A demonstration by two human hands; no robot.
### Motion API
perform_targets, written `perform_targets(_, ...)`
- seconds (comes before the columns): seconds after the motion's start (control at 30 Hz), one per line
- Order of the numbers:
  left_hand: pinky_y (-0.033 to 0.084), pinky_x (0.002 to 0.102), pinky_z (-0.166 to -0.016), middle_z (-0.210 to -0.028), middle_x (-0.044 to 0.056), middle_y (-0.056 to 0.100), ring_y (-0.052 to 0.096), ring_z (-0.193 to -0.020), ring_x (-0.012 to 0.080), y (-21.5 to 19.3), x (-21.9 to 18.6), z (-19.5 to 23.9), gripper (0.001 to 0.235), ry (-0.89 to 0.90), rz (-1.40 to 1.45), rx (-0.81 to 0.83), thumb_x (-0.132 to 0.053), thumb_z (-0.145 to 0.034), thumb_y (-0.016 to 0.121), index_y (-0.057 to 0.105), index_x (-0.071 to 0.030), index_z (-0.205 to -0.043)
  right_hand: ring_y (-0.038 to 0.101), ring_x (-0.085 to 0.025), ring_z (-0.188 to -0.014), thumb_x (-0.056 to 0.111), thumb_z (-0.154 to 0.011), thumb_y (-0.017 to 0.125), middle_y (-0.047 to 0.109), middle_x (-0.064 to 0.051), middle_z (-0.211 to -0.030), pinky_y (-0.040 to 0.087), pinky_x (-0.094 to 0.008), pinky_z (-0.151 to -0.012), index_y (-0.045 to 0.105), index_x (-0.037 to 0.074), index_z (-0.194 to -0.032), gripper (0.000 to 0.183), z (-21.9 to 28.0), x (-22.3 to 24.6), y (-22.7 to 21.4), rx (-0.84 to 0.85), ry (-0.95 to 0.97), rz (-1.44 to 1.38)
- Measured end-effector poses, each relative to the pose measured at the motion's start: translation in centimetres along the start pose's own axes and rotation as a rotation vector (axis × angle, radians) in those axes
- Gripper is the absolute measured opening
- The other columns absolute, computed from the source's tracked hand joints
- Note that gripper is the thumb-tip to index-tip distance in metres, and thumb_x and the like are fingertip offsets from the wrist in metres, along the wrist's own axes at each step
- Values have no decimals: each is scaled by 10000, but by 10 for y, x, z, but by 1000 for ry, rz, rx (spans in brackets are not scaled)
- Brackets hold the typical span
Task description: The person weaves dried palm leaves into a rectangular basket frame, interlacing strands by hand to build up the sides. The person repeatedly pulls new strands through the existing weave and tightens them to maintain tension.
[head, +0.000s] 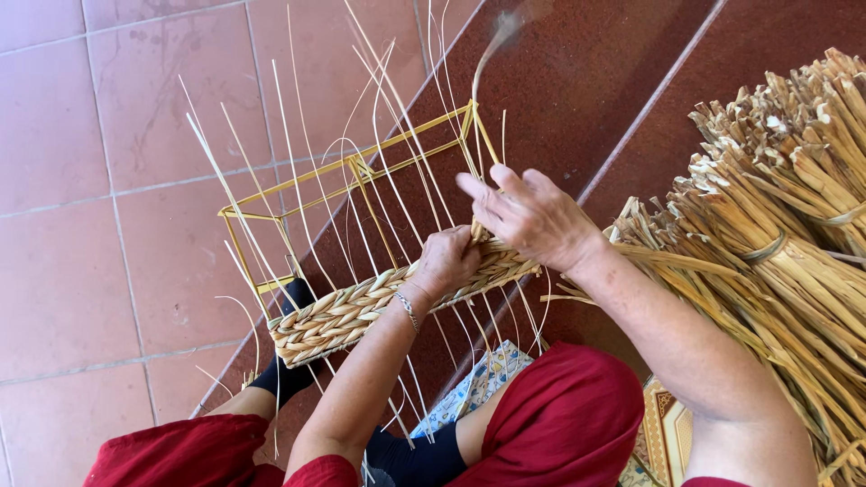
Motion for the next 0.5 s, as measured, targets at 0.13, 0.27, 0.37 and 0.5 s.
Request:
perform_targets(0.13, 588, 398, -759, -808, 103, 741, 723, -735, 217, -8, 5, -7, 205, -227, 198, 192, -177, -913, 599, 715, -109, -1068, 672, -195, -780, 322, -987, 702, 741, -52, -819, 535, -331, -721, 741, 167, -946, 165, 3, -29, 45, 567, 426, -349)
perform_targets(0.27, 561, 434, -744, -793, 136, 737, 694, -720, 212, -11, 5, -15, 245, -254, 131, 259, -233, -910, 593, 725, -60, -1022, 651, -142, -728, 561, -735, 826, 713, -6, -777, 526, -366, -749, 776, 137, -787, 430, 30, -66, 71, 959, 835, -745)
perform_targets(0.37, 565, 421, -653, -735, 100, 705, 648, -634, 181, -8, 2, -20, 289, -311, 170, 286, -276, -878, 553, 715, -110, -1051, 637, -175, -696, 659, -728, 820, 677, -51, -739, 582, -393, -691, 754, 73, -799, 595, 58, -80, 78, 1199, 1003, -741)
perform_targets(0.5, 458, 421, -544, -636, 74, 598, 509, -574, 165, -4, -8, -23, 328, -332, 106, 310, -390, -909, 587, 721, -98, -975, 640, -189, -692, 666, -701, 833, 710, -95, -776, 550, -381, -673, 730, 80, -793, 601, 86, -64, 83, 1270, 1048, -791)
Point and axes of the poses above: each hand's wrist, its own z-axis away from the middle knuckle, its own y-axis out of the palm, x = y × z, the point moved 3 cm from there along -z, towards the middle knuckle
